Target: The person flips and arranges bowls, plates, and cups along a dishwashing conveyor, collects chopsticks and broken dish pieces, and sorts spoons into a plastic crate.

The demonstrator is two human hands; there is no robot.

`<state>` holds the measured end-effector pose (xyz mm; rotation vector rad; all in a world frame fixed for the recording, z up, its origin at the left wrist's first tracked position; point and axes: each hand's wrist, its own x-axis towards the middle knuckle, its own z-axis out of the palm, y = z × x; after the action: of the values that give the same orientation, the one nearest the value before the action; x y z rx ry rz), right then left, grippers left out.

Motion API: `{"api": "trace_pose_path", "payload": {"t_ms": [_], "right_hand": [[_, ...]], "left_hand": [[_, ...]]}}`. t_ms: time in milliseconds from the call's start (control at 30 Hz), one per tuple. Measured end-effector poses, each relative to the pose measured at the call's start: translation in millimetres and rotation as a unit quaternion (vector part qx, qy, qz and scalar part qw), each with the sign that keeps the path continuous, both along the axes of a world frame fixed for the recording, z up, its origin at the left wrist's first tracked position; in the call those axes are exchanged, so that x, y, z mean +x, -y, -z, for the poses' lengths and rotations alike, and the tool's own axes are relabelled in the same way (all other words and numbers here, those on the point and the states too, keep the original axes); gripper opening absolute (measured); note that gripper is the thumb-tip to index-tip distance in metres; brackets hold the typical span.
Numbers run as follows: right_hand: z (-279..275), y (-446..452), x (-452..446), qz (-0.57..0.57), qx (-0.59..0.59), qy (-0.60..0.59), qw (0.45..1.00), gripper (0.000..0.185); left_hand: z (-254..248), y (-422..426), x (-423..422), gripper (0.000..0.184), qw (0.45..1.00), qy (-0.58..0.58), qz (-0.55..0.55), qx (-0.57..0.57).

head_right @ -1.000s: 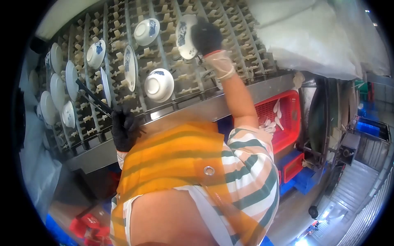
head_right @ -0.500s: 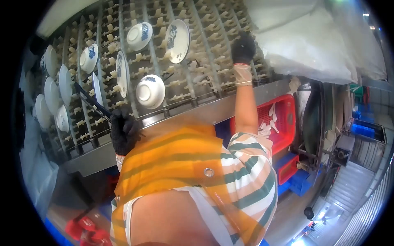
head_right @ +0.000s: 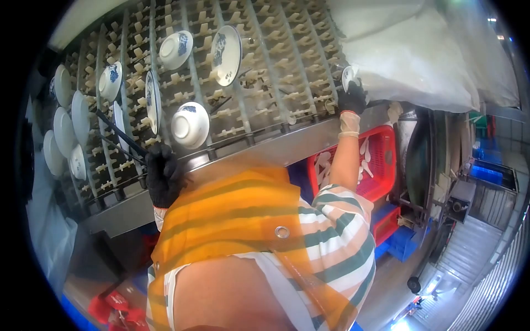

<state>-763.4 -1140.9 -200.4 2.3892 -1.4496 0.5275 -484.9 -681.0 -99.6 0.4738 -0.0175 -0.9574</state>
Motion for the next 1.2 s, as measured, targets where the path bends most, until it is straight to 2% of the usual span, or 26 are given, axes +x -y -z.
{"api": "trace_pose_path", "payload": {"t_ms": [100,167,233,300,367,433,500,567,633,667,700,733,767,800,833,900,967,1033,1067,1133,1167,1200], "right_hand": [[-4,7,-2,-0.060,0.037,0.011,0.997,0.037],[-37,-1,20,-0.064,0.114,0.077,0.988,0.037],[-65,-14,37,-0.102,0.094,0.046,0.989,0.033],[-89,-45,62,-0.235,0.187,0.193,0.934,0.030],[-132,-92,101,-0.300,0.147,-0.098,0.937,0.026],[-148,-126,120,-0.467,0.063,-0.116,0.875,0.025],[-136,-143,136,-0.536,0.046,-0.188,0.822,0.021],[-111,-127,141,-0.585,0.031,-0.144,0.797,0.024],[-98,-97,145,-0.470,0.042,0.093,0.877,0.032],[-105,-82,136,-0.400,0.007,0.102,0.911,0.039],[-87,-45,123,-0.372,0.003,0.119,0.921,0.042],[-64,-6,107,-0.356,0.020,0.205,0.912,0.046],[-46,18,88,-0.256,-0.041,0.158,0.953,0.052],[-22,49,62,-0.146,-0.049,0.085,0.984,0.060],[-21,62,40,-0.106,0.022,0.166,0.980,0.058],[-10,76,5,0.045,0.108,0.111,0.987,0.071],[26,101,-28,0.153,0.194,0.095,0.964,0.078],[19,95,-35,0.193,0.281,0.091,0.936,0.076],[11,95,-39,0.193,0.281,0.092,0.935,0.076],[-10,82,-39,0.124,0.383,0.150,0.903,0.061],[3,80,-44,0.077,0.483,0.465,0.738,0.043],[-7,68,-39,0.032,0.499,0.522,0.691,0.038]], "left_hand": [[5,2,-3,0.017,1.000,-0.017,0.005,0.002],[8,3,-5,0.017,0.999,-0.030,0.011,0.003],[9,6,-9,0.017,1.000,-0.013,0.002,0.024],[6,10,-11,0.017,1.000,0.001,0.003,0.030],[6,14,-12,0.018,0.999,0.016,0.003,0.032],[7,17,-14,0.018,1.000,0.013,0.001,0.025],[6,19,-16,0.019,1.000,0.010,0.002,0.019],[4,24,-17,0.019,1.000,0.007,-0.004,0.013],[4,27,-20,0.018,1.000,0.010,-0.005,-0.004],[4,28,-21,0.018,1.000,0.010,-0.010,-0.005],[3,30,-22,0.018,1.000,0.009,-0.006,-0.009],[3,31,-22,0.018,1.000,0.009,0.001,-0.013],[3,34,-24,0.018,1.000,0.008,-0.001,-0.015],[3,36,-26,0.018,1.000,0.014,-0.001,-0.011],[3,39,-28,0.018,1.000,0.019,-0.002,-0.007],[2,43,-31,0.018,1.000,0.019,-0.014,0.002],[3,45,-34,0.018,1.000,0.018,-0.018,0.015],[7,47,-35,0.018,1.000,0.018,-0.014,0.018],[8,50,-36,0.018,1.000,0.018,-0.013,0.018],[6,51,-37,0.017,1.000,0.022,-0.007,0.021],[7,52,-38,0.017,0.999,0.024,-0.004,0.024],[8,54,-39,0.017,0.999,0.029,-0.005,0.021]]}}
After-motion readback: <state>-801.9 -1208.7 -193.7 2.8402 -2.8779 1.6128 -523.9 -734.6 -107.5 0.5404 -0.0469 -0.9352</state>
